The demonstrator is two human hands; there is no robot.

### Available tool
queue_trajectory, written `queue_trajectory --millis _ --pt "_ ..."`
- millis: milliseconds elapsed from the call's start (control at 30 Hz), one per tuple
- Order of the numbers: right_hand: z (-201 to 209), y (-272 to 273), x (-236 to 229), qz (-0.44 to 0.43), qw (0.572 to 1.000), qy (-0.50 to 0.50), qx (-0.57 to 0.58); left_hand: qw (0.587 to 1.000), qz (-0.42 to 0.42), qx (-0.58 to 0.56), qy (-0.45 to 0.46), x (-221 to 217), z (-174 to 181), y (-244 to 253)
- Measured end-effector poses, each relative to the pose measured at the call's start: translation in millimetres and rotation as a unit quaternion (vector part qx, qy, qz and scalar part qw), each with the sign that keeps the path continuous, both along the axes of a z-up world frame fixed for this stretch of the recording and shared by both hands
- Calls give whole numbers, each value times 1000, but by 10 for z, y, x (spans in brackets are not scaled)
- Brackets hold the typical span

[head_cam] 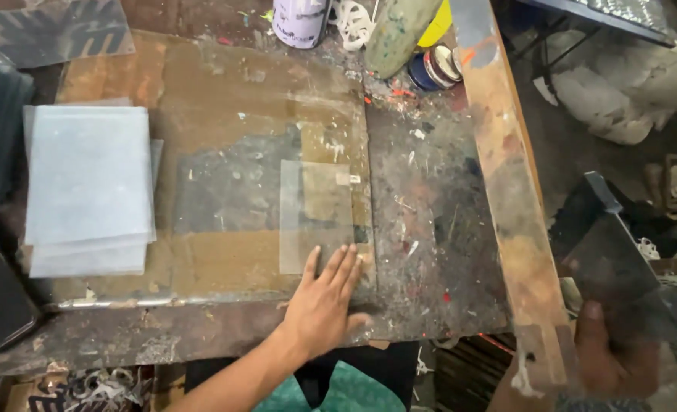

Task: The person performs screen printing by repeatedly pulling a squeegee across a wooden frame to transfer ink onto sheets of paper. They lift the frame to reveal the printed design, place a new sheet, and repeat the process. Towards the end, they dip the squeegee into a container of black ink to reload it.

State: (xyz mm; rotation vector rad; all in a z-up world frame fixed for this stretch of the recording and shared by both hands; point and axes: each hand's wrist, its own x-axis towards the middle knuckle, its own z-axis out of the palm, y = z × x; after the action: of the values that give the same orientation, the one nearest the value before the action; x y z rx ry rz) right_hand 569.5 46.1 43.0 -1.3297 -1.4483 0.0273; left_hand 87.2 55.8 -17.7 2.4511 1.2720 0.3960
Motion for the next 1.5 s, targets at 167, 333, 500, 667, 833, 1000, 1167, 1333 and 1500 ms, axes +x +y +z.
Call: queue_trajectory --millis 167,333,500,667,833,1000,1167,1333,1500 --pt "608 -225 -2035 36 998 -54 -9 983 -1 -110 -148 -352 545 19" --pt "564 -97 -2562 51 994 -94 -33 867 113 -91 -477 -916 1133 -39" --pt "-472 -21 -2187 259 920 -287 -62 812 384 -209 -386 -1091 711 4" --pt "-54 4 -2703 305 903 -137 -270 871 417 -131 -222 -1094 328 57" --pt "-299 780 -2921 384 861 -283 -175 912 376 -121 -108 -1158 683 471" --pt "-409 1728 -3331 358 902 -199 -136 976 84 103 -170 -1059 448 1269" --pt "-521 1464 -3370 342 907 -201 -140 988 68 78 -117 -1023 180 1099" --pt "-387 395 -3306 311 908 -236 -153 981 65 117 -138 -905 168 59" --pt "-257 -165 -3258 317 898 -208 -224 980 69 51 -179 -875 347 -580"
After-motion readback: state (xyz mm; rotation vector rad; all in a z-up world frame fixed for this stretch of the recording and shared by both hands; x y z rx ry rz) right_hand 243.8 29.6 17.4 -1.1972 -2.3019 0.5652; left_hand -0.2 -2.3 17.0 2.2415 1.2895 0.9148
